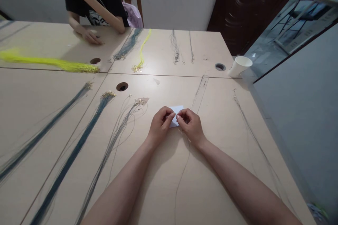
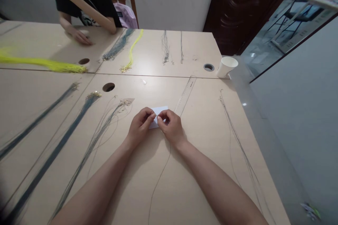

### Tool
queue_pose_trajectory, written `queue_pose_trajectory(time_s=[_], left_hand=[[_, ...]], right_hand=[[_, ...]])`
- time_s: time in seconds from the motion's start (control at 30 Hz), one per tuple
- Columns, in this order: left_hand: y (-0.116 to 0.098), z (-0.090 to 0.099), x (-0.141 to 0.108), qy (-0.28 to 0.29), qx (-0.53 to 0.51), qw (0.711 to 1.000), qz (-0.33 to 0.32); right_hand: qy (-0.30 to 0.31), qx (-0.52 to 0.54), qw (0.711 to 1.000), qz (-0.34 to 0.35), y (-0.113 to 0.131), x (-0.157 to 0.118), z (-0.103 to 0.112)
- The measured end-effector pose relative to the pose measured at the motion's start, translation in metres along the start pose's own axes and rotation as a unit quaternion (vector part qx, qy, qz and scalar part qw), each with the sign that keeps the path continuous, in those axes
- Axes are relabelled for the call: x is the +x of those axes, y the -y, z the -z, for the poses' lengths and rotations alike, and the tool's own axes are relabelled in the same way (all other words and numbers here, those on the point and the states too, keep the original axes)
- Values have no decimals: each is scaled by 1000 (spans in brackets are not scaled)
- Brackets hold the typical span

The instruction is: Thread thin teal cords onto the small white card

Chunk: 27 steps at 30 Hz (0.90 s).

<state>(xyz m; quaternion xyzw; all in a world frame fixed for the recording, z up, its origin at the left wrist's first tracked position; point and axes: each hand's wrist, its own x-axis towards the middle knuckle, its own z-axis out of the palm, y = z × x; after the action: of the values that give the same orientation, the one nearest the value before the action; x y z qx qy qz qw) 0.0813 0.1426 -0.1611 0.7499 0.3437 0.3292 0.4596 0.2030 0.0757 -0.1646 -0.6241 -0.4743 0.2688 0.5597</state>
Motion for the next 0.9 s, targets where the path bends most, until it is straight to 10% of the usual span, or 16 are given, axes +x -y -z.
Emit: queue_pose_trajectory(time_s=[0.9], left_hand=[[0,1,0,5,-11,1000,13]], right_hand=[[0,4,1000,-14,-2,-1,-2]])
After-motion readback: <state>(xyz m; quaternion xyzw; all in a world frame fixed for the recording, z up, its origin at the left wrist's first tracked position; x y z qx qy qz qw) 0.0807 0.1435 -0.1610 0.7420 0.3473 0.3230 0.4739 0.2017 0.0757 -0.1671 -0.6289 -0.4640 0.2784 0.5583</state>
